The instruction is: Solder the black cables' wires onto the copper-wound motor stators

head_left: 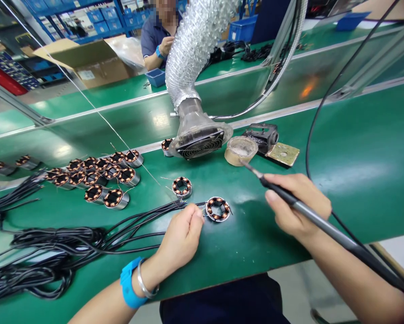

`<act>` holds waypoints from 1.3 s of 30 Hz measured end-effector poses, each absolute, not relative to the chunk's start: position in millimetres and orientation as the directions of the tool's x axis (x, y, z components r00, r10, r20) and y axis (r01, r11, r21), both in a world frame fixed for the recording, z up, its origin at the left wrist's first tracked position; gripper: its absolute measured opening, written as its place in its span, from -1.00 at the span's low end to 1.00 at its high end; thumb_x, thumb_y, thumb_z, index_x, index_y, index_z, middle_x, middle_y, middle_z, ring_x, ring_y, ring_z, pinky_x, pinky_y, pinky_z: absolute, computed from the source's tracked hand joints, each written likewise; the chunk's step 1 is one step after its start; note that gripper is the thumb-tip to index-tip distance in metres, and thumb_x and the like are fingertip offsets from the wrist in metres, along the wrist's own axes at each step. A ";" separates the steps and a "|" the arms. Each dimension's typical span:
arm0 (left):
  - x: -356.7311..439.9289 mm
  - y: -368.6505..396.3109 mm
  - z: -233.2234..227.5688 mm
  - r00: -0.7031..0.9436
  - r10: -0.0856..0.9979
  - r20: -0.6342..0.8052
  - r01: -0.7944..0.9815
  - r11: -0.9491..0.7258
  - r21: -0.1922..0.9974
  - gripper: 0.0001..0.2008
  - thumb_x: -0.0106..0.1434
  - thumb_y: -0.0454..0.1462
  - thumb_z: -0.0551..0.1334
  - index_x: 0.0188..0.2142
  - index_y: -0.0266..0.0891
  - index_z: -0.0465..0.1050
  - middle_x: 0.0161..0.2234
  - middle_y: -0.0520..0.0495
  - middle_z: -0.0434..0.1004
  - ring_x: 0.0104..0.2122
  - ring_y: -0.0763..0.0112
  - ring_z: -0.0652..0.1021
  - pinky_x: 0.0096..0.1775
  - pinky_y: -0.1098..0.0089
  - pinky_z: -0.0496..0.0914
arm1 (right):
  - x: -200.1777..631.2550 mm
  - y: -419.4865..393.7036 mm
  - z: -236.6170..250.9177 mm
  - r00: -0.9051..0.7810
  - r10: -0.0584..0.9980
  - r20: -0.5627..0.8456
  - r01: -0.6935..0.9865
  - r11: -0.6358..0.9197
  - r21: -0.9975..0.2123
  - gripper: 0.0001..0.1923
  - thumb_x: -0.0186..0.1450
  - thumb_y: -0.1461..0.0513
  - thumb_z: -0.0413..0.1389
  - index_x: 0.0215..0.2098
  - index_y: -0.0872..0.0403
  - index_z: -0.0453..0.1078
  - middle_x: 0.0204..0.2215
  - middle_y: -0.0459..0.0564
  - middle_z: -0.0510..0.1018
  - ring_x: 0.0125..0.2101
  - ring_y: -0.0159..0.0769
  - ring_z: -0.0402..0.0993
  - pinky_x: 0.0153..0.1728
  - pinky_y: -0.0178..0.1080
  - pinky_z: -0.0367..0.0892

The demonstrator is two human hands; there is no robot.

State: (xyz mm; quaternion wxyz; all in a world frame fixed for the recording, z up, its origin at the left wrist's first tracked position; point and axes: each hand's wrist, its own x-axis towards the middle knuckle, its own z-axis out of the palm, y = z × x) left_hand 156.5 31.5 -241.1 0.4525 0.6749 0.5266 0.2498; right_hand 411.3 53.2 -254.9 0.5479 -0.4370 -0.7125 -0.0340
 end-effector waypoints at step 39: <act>144.5 53.9 -229.7 0.377 0.885 -0.275 0.455 0.082 0.887 -0.69 0.31 -0.13 0.20 -0.40 -0.28 0.61 -0.49 -0.01 0.44 -0.44 0.44 0.35 -0.37 0.45 0.22 | 345.5 67.1 -267.9 -0.402 0.561 0.723 0.135 0.818 -0.559 -0.67 0.25 0.47 0.10 -0.06 0.10 0.29 -0.42 -0.03 0.52 -0.49 -0.36 0.33 -0.47 -0.30 0.33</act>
